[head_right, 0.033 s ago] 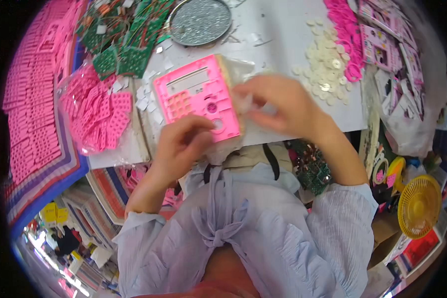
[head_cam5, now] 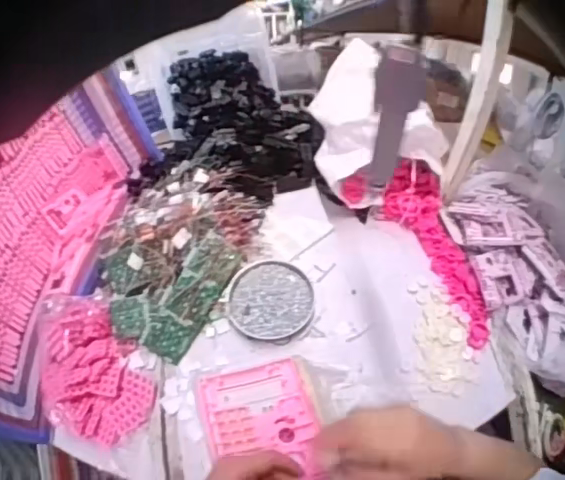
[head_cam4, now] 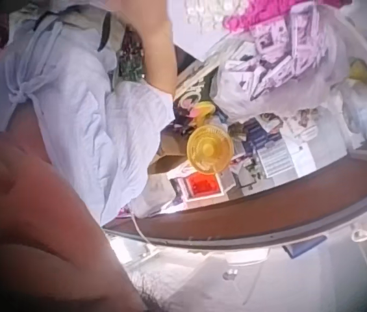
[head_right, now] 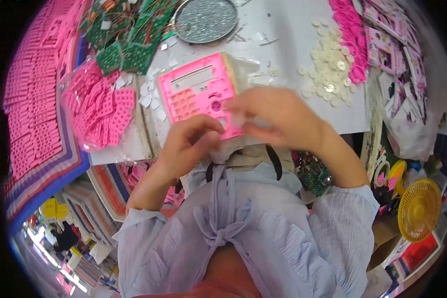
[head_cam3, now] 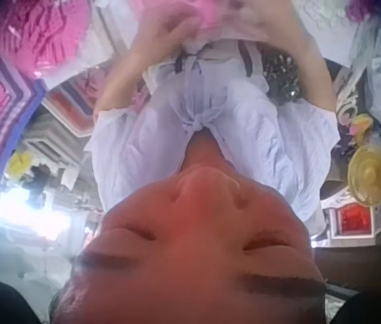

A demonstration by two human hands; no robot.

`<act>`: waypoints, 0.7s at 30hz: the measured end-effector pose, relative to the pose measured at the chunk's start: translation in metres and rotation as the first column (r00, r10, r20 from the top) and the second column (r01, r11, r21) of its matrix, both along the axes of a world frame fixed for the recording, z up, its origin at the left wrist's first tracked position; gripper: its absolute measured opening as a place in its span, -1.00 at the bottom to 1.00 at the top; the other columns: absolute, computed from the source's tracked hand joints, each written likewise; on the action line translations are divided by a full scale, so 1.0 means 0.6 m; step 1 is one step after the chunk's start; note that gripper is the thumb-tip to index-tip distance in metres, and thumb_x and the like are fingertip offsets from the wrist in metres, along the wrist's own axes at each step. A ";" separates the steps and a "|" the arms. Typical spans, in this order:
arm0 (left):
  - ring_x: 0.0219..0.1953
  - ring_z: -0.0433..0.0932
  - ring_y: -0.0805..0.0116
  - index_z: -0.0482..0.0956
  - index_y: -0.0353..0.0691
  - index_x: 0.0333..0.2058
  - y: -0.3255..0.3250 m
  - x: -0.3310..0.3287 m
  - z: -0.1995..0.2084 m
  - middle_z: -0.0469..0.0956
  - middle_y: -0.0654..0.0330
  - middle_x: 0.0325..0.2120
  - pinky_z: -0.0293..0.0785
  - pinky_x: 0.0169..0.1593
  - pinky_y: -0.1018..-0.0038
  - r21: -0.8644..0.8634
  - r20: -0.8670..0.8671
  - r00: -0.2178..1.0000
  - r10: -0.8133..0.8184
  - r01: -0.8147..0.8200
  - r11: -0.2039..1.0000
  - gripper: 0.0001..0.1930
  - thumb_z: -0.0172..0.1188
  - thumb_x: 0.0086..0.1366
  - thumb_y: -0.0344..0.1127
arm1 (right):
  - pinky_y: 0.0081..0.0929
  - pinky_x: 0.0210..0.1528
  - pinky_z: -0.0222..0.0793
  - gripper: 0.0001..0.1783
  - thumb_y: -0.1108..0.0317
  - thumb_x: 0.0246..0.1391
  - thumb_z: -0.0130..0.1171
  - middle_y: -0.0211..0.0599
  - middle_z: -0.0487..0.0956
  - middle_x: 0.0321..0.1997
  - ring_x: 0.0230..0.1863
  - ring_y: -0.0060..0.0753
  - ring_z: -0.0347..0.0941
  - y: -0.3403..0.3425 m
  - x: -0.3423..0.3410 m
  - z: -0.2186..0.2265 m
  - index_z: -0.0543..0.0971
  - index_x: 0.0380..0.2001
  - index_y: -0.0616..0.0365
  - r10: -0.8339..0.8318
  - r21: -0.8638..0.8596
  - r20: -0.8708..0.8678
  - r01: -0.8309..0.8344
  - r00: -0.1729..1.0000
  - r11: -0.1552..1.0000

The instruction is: Assembling a pink electronic toy using a power screwdriver and various components.

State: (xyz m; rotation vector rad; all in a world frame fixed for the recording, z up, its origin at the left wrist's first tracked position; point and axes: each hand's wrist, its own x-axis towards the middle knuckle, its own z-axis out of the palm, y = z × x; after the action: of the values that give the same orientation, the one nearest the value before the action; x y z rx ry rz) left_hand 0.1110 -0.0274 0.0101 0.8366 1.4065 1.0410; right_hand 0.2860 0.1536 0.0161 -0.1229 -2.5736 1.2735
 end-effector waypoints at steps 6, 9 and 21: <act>-0.48 0.44 0.69 0.56 -0.32 -0.28 -0.025 0.000 0.005 0.56 0.33 -0.51 0.36 -0.41 0.66 -0.031 0.278 0.960 0.029 -0.021 0.999 -0.85 0.15 0.41 -0.34 | -0.44 -0.28 0.51 -0.62 0.53 -0.12 0.39 -0.22 0.62 -0.21 -0.32 -0.32 0.59 -0.073 -0.020 0.009 0.59 -0.15 0.19 -0.059 -0.126 -0.167 0.038 0.984 0.991; -0.53 0.43 0.69 0.56 -0.31 -0.28 -0.038 0.027 -0.002 0.54 0.34 -0.56 0.35 -0.47 0.64 0.046 0.065 0.985 0.161 -0.164 0.985 -0.86 0.17 0.40 -0.34 | -0.49 -0.33 0.51 -0.75 0.52 -0.03 0.36 -0.21 0.62 -0.30 -0.36 -0.36 0.59 -0.097 -0.016 0.000 0.61 -0.22 0.22 -0.208 -0.246 -0.038 0.192 0.977 0.950; -0.64 0.43 0.47 0.53 -0.30 -0.32 -0.040 0.029 -0.035 0.48 0.16 -0.63 0.34 -0.54 0.48 0.298 -0.243 0.892 0.381 -0.305 0.904 -0.89 0.21 0.35 -0.38 | -0.53 -0.41 0.46 -0.87 0.54 -0.01 0.33 -0.24 0.64 -0.39 -0.45 -0.41 0.56 -0.104 -0.065 -0.021 0.64 -0.32 0.25 -0.336 -0.213 -0.060 0.317 0.940 0.924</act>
State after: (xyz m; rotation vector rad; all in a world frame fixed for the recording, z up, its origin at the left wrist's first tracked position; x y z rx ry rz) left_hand 0.1283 -0.0513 -0.0109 0.9792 1.7464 1.4380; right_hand 0.2469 0.0914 0.0034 -0.4968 -2.2195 1.3656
